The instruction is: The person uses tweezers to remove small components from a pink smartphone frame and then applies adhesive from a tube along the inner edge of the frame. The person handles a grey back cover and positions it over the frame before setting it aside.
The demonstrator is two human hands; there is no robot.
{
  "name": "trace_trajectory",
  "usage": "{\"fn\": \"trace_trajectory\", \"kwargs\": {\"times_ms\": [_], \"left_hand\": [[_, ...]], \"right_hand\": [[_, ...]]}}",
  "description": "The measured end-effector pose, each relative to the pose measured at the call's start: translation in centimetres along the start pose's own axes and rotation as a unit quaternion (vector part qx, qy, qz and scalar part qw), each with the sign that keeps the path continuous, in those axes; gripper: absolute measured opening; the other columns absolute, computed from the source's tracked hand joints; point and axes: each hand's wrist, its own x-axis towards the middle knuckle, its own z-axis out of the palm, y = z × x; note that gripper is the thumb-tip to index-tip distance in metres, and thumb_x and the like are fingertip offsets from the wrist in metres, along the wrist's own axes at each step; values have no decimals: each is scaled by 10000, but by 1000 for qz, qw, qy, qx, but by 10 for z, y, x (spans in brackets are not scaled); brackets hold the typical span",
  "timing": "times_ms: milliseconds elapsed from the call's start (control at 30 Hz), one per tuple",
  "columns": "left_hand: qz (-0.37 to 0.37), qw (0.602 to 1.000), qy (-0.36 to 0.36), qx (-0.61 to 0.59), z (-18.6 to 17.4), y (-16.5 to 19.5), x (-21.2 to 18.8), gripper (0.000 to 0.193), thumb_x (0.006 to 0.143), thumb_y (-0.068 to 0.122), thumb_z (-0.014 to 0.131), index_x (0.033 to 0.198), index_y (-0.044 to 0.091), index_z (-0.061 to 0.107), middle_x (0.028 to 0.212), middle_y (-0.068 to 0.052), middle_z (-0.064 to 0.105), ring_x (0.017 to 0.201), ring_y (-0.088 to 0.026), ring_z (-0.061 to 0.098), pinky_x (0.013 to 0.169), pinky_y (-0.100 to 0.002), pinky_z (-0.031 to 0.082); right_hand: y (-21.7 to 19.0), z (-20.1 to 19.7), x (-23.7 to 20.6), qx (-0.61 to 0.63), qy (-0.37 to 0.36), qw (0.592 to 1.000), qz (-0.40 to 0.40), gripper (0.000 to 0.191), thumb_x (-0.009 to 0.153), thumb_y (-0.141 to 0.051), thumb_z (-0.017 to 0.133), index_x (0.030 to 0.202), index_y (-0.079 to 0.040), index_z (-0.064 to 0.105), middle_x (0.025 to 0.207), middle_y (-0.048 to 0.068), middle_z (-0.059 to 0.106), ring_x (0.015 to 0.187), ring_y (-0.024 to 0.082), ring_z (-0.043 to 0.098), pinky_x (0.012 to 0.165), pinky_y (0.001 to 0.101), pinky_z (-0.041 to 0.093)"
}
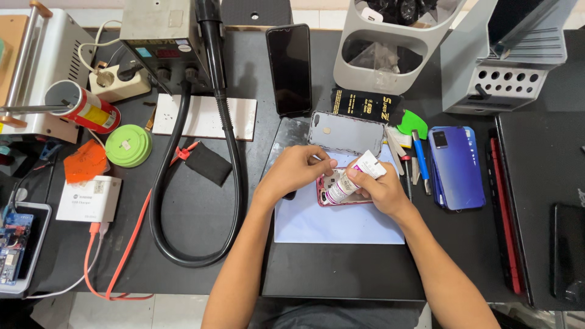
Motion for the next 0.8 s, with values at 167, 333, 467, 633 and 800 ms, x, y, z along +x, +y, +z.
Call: {"fn": "trace_trajectory", "kwargs": {"times_ms": [167,333,467,633,800], "left_hand": [[1,1000,-1,-5,0,-1,0,353,889,369,724,946,23,765,823,-94,811,766,-148,780,710,-290,565],[-9,1000,4,3,0,-1,-1,354,884,378,722,950,33,768,818,-94,810,744,-155,771,696,-299,560],[-4,1000,10,18,0,0,-1,354,882,384,721,959,43,774,820,-95,807,742,-155,766,692,-302,559],[-2,1000,10,5,-1,1,-3,355,876,380,723,955,36,767,824,-93,810,748,-160,776,702,-300,563],[-2,1000,11,15,-1,2,-3,356,882,391,722,951,45,773,807,-85,803,730,-153,759,686,-299,552]], "right_hand": [[1,1,0,4,3,1000,6,306,937,-317,673,976,-20,732,683,27,641,568,61,523,483,218,385],[-1,0,-1,-10,17,1000,-9,293,934,-308,673,972,-22,725,716,25,670,590,60,550,496,220,412],[1,-1,-1,-5,23,1000,-11,278,938,-292,671,974,-21,716,738,25,673,610,59,562,511,221,424],[5,-3,-1,6,20,1000,-15,250,947,-264,671,984,-21,715,743,25,663,625,57,556,530,219,426],[8,-4,0,4,30,999,-19,221,942,-236,675,967,-20,711,746,21,666,618,59,548,533,229,425]]}}
